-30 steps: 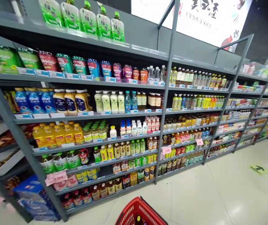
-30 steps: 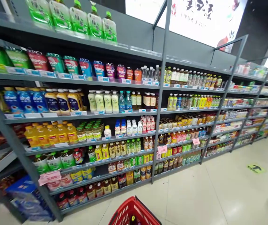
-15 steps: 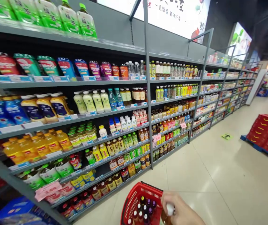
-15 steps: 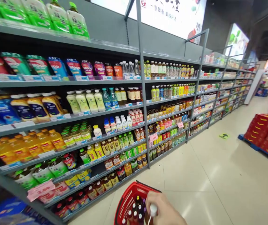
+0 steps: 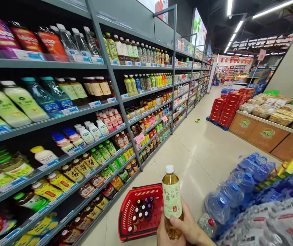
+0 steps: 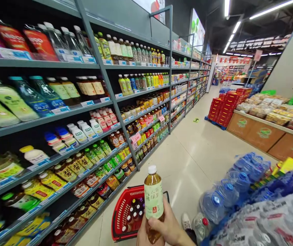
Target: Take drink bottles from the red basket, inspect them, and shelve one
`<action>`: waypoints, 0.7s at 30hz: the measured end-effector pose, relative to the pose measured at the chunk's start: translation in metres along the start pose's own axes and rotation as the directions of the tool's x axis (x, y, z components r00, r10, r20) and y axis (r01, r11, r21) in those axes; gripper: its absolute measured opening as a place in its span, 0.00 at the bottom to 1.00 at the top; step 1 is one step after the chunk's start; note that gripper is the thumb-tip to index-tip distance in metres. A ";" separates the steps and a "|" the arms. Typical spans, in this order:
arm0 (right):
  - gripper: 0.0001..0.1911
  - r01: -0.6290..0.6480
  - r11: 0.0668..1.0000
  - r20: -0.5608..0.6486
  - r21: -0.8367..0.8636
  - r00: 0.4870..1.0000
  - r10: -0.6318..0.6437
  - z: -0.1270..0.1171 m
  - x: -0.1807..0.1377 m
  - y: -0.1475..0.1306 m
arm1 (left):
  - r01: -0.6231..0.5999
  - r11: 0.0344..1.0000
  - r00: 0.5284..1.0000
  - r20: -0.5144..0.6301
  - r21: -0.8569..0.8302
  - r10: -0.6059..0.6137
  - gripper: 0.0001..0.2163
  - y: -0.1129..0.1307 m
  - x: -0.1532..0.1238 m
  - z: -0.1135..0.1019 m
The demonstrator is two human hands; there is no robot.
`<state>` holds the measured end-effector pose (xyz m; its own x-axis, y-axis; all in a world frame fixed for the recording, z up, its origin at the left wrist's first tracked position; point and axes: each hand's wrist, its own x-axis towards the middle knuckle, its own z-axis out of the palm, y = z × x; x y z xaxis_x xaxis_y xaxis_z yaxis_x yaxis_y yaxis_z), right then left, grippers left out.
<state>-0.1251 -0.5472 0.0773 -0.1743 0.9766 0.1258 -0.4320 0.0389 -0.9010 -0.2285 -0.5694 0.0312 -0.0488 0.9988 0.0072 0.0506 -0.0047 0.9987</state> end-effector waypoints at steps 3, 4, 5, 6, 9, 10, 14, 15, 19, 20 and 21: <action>0.35 0.018 1.000 -0.035 0.007 0.999 -0.018 -0.007 -0.002 -0.016 | -0.050 0.999 0.995 0.090 -0.022 0.051 0.41 -0.003 -0.014 0.002; 0.34 0.032 0.999 -0.050 0.028 0.998 -0.031 -0.008 -0.002 -0.020 | -0.054 0.998 0.991 0.125 -0.031 0.057 0.41 -0.002 -0.019 0.001; 0.33 0.044 0.997 -0.065 0.059 0.997 -0.040 -0.008 -0.002 -0.024 | -0.062 0.997 0.984 0.162 -0.037 0.067 0.42 0.000 -0.024 0.000; 0.32 0.047 0.994 -0.075 0.101 0.996 -0.040 -0.006 -0.002 -0.026 | -0.074 0.996 0.977 0.197 -0.041 0.080 0.42 0.003 -0.027 -0.003; 0.30 -0.005 0.958 -0.080 0.288 0.996 0.029 0.003 0.000 -0.031 | -0.129 0.991 0.960 0.244 -0.041 0.135 0.43 0.016 -0.029 -0.011; 0.30 -0.031 0.937 -0.080 0.348 0.995 0.063 0.006 0.001 -0.032 | -0.143 0.989 0.960 0.237 -0.035 0.147 0.43 0.020 -0.029 -0.014; 0.29 -0.081 0.881 -0.139 0.466 0.977 0.163 0.010 0.006 -0.038 | -0.133 0.991 0.976 0.178 0.008 0.129 0.42 0.027 -0.031 -0.016; 0.30 -0.092 0.877 -0.152 0.471 0.971 0.183 0.009 0.006 -0.040 | -0.120 0.993 0.977 0.178 0.016 0.115 0.42 0.028 -0.032 -0.015; 0.36 -0.133 0.886 -0.211 0.445 0.946 0.248 0.005 0.006 -0.047 | -0.077 0.997 0.965 0.247 -0.030 0.082 0.40 0.028 -0.040 -0.009; 0.37 -0.137 0.890 -0.230 0.435 0.939 0.256 0.005 0.006 -0.048 | -0.066 0.997 0.961 0.264 -0.049 0.077 0.39 0.027 -0.042 -0.009; 0.37 -0.138 0.892 -0.246 0.430 0.933 0.263 0.004 0.005 -0.048 | -0.054 0.997 0.959 0.274 -0.062 0.069 0.40 0.027 -0.044 -0.009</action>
<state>-0.1087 -0.5448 0.1229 -0.0584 0.9733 -0.2220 -0.7415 -0.1912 -0.6431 -0.2341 -0.6137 0.0581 0.2303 0.9712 0.0620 -0.0091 -0.0615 0.9981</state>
